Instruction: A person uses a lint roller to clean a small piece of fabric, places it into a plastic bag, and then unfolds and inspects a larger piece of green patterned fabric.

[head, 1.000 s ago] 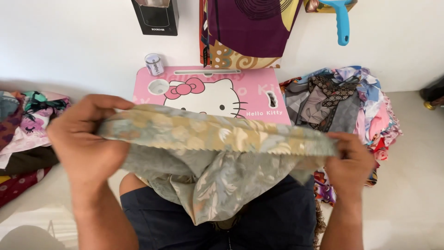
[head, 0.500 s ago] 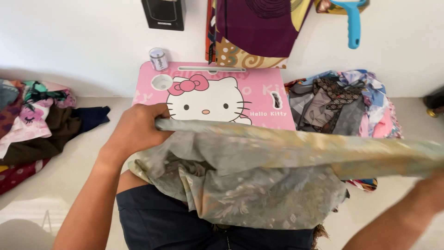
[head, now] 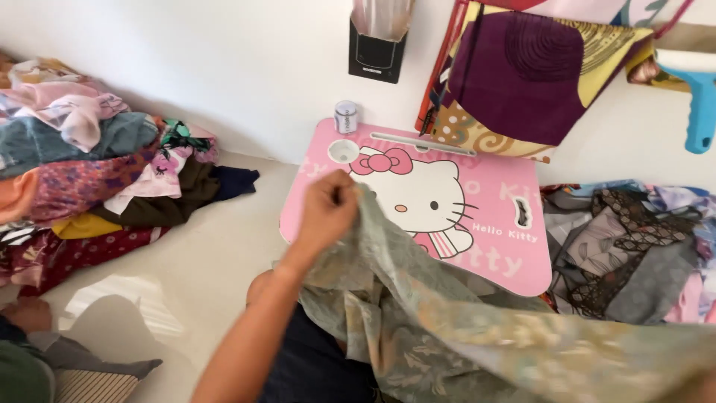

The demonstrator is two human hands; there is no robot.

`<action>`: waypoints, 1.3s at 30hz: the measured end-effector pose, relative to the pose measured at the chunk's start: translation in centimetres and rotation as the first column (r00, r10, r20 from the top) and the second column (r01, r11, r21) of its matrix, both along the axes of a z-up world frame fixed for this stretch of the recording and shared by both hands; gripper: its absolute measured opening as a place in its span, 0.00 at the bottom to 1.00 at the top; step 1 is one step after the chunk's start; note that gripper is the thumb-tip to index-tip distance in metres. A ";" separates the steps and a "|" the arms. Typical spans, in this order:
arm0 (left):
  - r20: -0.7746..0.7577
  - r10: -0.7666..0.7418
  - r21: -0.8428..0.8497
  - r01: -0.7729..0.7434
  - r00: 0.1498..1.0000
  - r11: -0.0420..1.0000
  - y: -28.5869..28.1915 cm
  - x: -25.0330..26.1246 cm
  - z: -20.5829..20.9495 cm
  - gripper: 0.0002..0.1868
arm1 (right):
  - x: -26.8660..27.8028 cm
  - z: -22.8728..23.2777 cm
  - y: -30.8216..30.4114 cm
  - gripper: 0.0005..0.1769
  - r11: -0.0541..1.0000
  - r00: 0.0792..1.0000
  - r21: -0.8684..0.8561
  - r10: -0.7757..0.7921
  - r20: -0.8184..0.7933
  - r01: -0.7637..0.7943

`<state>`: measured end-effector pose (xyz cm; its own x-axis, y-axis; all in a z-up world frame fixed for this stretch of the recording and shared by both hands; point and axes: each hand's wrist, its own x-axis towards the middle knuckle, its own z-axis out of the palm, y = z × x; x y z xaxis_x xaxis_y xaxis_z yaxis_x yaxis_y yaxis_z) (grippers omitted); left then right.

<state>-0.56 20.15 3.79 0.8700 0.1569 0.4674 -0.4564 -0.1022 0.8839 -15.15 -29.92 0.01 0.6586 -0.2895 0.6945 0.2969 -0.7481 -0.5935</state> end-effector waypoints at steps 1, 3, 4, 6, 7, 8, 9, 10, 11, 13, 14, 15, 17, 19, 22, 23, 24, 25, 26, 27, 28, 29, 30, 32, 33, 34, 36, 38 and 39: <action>-0.002 0.002 -0.001 -0.002 1.000 1.000 -1.3 -0.7 1.1 0.06 | 0.7 0.4 1.8 0.16 1.000 1.000 -0.006 -0.009 -0.027 0.009; -0.058 -0.188 0.005 0.189 0.980 0.982 -4.4 -2.1 3.1 0.08 | 1.0 0.9 6.1 0.18 0.999 0.996 -0.021 -0.038 -0.085 0.036; -0.065 -0.196 0.000 0.196 0.978 0.981 -5.7 -2.5 3.2 0.08 | 1.6 1.4 9.1 0.18 0.999 0.995 -0.025 -0.046 -0.093 0.044; -0.082 -0.153 -0.041 0.150 0.985 0.988 -8.1 -3.5 3.4 0.13 | 2.7 2.1 15.1 0.26 0.923 0.941 0.316 0.286 -0.183 -0.219; -0.094 -0.172 -0.043 0.168 0.981 0.985 -9.1 -4.4 3.6 0.13 | 2.9 3.0 17.1 0.26 0.927 0.944 0.318 0.268 -0.194 -0.198; -0.082 -0.192 -0.037 0.189 0.978 0.981 -10.0 -5.3 3.9 0.14 | 3.3 4.0 19.1 0.35 0.918 0.898 0.276 0.356 -0.257 -0.285; -0.069 -0.211 -0.034 0.210 0.975 0.977 -11.0 -6.1 4.1 0.15 | 3.8 5.0 20.9 0.47 0.897 0.841 0.238 0.434 -0.324 -0.372; -0.078 -0.229 -0.040 0.227 0.970 0.973 -11.2 -6.4 4.2 0.15 | 4.3 4.8 21.3 0.47 0.905 0.845 0.237 0.418 -0.334 -0.353; -0.054 -0.186 0.046 0.189 0.981 0.981 -11.5 -6.9 4.1 0.17 | 4.4 4.6 21.5 0.26 0.883 0.854 0.232 0.458 -0.247 -0.407; -0.030 -0.157 0.123 0.159 0.987 0.980 -11.5 -7.1 3.1 0.19 | 4.3 4.5 21.1 0.06 0.867 0.858 0.217 0.486 -0.165 -0.450; 0.041 -0.051 0.288 0.038 0.998 0.957 -11.3 -6.8 2.3 0.20 | 3.9 4.9 20.4 0.09 0.864 0.879 0.279 0.463 -0.112 -0.420; 0.132 0.047 0.443 -0.101 0.990 0.891 -10.7 -6.4 1.6 0.23 | 3.7 5.1 20.2 0.13 0.849 0.895 0.347 0.443 -0.053 -0.399; 0.135 0.055 0.487 -0.115 0.989 0.866 -10.9 -6.4 0.1 0.22 | 2.5 5.2 18.0 0.13 0.859 0.927 0.391 0.374 -0.035 -0.331; 0.148 0.069 0.531 -0.138 0.987 0.836 -11.1 -6.2 -1.8 0.21 | 1.6 5.6 16.0 0.13 0.858 0.951 0.436 0.308 -0.014 -0.272; 0.076 0.129 0.641 -0.147 0.989 0.753 -11.7 -6.1 -4.5 0.24 | 0.6 6.9 13.3 0.15 0.798 0.989 0.583 0.126 0.081 -0.149; 0.081 0.129 0.604 -0.152 0.988 0.782 -11.8 -6.4 -4.6 0.23 | 0.3 7.4 12.6 0.14 0.801 0.989 0.583 0.081 0.123 -0.138; 0.086 0.129 0.566 -0.155 0.988 0.810 -11.9 -6.6 -4.8 0.21 | 0.0 7.9 11.9 0.14 0.803 0.986 0.583 0.035 0.165 -0.126; 0.082 0.124 0.565 -0.149 0.989 0.812 -11.5 -6.9 -3.9 0.21 | -0.1 7.9 11.1 0.14 0.805 0.986 0.582 0.031 0.162 -0.120; 0.018 0.054 0.482 -0.056 0.998 0.874 -11.1 -7.2 -3.0 0.24 | -0.2 8.0 10.2 0.12 0.833 0.992 0.546 0.031 0.125 -0.095; -0.036 -0.021 0.389 0.034 0.999 0.920 -10.7 -7.3 -2.1 0.28 | -0.2 8.1 9.5 0.11 0.858 0.995 0.508 0.033 0.091 -0.075; -0.037 -0.024 0.388 0.037 0.999 0.921 -10.1 -7.5 -1.0 0.28 | -0.1 7.8 8.3 0.11 0.859 0.995 0.507 0.030 0.090 -0.072; -0.108 -0.106 0.358 0.138 0.988 0.924 -9.4 -7.7 0.0 0.25 | 0.1 7.4 7.3 0.10 0.862 0.996 0.501 0.029 0.090 -0.071; -0.176 -0.188 0.320 0.237 0.966 0.917 -8.7 -7.9 1.0 0.22 | 0.3 7.1 6.2 0.09 0.866 0.996 0.495 0.029 0.089 -0.069; -0.209 -0.338 0.249 0.385 0.917 0.889 -7.0 -7.7 0.9 0.14 | 0.0 7.2 5.5 0.08 0.866 0.993 0.491 0.050 0.104 -0.095; -0.239 -0.483 0.168 0.526 0.842 0.834 -6.1 -7.6 0.8 0.07 | -0.3 7.3 5.1 0.07 0.867 0.992 0.485 0.069 0.110 -0.114; -0.238 -0.483 0.171 0.526 0.843 0.833 -5.6 -8.4 1.9 0.07 | -0.8 7.0 4.1 0.07 0.866 0.991 0.487 0.069 0.112 -0.115; -0.256 -0.682 -0.110 0.681 0.685 0.724 -4.4 -9.9 4.1 0.18 | -1.7 6.6 2.3 0.14 0.835 0.991 0.534 0.117 0.062 -0.132; -0.253 -0.712 -0.168 0.695 0.655 0.699 -3.6 -10.0 3.6 0.15 | -3.1 4.2 -1.9 0.13 0.773 0.961 0.576 0.262 0.092 -0.266; -0.247 -0.742 -0.235 0.704 0.623 0.670 -3.4 -10.0 3.2 0.14 | -4.0 3.0 -4.1 0.14 0.692 0.908 0.609 0.401 0.121 -0.387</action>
<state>-10.54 16.72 6.97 0.8116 -0.5534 0.1875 -0.0558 0.2461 0.9676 -19.11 -34.04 3.02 0.8216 -0.3530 0.4477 0.4638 -0.0427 -0.8849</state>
